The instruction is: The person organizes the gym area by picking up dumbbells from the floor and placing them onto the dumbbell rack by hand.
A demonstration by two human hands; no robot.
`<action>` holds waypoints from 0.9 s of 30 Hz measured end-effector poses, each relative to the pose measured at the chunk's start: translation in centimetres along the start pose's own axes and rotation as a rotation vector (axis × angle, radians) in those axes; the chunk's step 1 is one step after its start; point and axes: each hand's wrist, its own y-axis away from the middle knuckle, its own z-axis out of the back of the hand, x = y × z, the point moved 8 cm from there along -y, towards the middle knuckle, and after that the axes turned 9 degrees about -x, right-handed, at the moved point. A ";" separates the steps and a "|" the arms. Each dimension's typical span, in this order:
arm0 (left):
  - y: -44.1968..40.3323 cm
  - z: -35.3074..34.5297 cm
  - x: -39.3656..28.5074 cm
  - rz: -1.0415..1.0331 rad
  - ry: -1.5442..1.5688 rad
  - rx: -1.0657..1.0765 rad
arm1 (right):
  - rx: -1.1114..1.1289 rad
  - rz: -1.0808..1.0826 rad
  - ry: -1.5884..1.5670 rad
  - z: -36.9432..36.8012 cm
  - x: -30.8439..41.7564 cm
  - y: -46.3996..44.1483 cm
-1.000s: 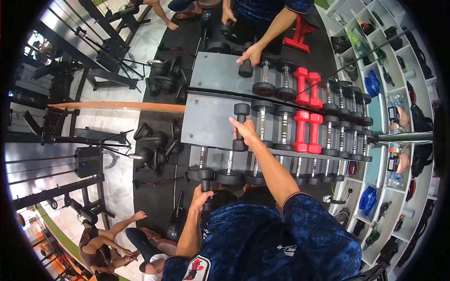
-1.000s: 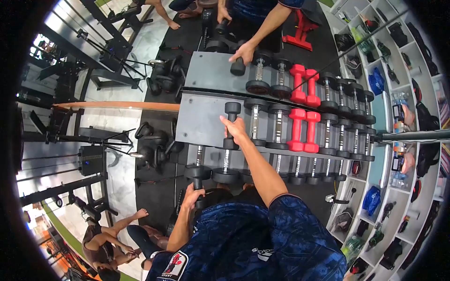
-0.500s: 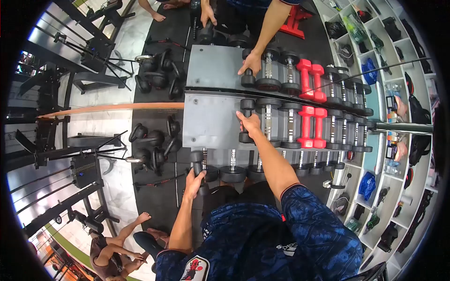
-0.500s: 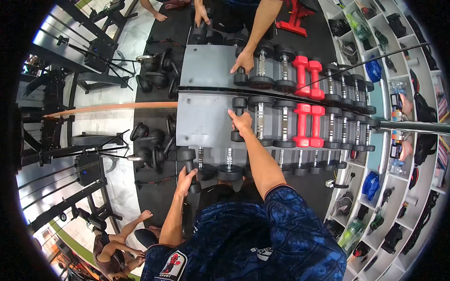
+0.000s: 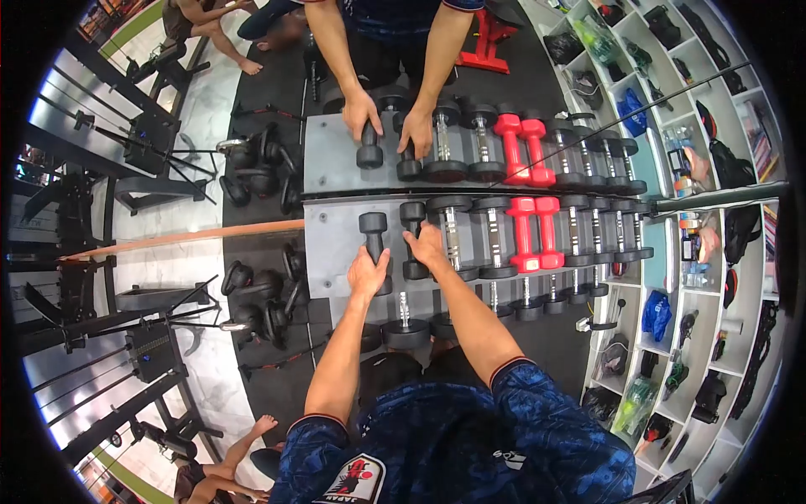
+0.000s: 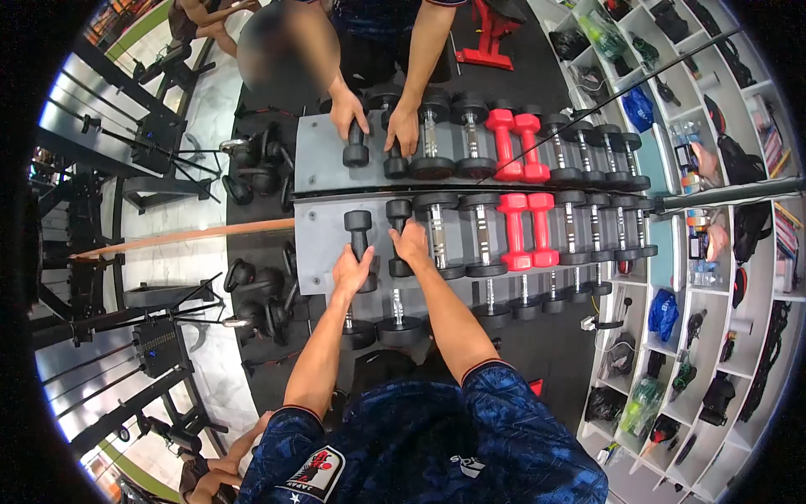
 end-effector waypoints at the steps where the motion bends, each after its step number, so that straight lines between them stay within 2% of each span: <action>1: -0.5 -0.6 -0.5 -0.015 -0.031 -0.010 | 0.062 -0.021 -0.004 -0.2 -0.1 0.2; 8: -1.7 -3.9 -2.1 -0.066 -0.135 -0.079 | 0.204 0.001 0.007 0.6 -0.2 0.2; 9: -1.8 -4.1 -2.3 -0.072 -0.152 -0.093 | 0.140 0.006 -0.001 -0.4 -1.2 -0.1; 12: -1.1 -3.5 -4.1 -0.155 -0.180 -0.130 | 0.192 -0.032 0.039 -0.2 -0.7 -0.1; 15: -1.7 -5.6 -2.9 -0.096 -0.259 -0.104 | 0.231 -0.077 0.054 0.2 -0.4 0.3; 18: -1.9 -5.6 -3.3 -0.094 -0.406 -0.062 | 0.130 -0.056 0.024 2.8 0.7 2.3; 20: -2.3 -6.1 -3.1 -0.103 -0.487 -0.027 | -0.238 0.358 -0.184 4.9 0.8 4.8; 23: -2.4 -6.4 -2.5 -0.057 -0.398 -0.012 | -0.156 0.242 -0.436 9.8 -1.1 10.9; 24: -2.1 -6.4 -2.4 -0.074 -0.371 -0.033 | -0.214 0.327 -0.407 12.6 -0.9 13.4; 25: -2.1 -6.2 -2.7 -0.097 -0.339 -0.061 | -0.219 0.297 -0.449 13.4 -2.7 15.4; 27: -2.1 -5.8 -2.8 -0.038 -0.319 0.046 | -0.283 0.297 -0.394 15.1 -6.5 19.4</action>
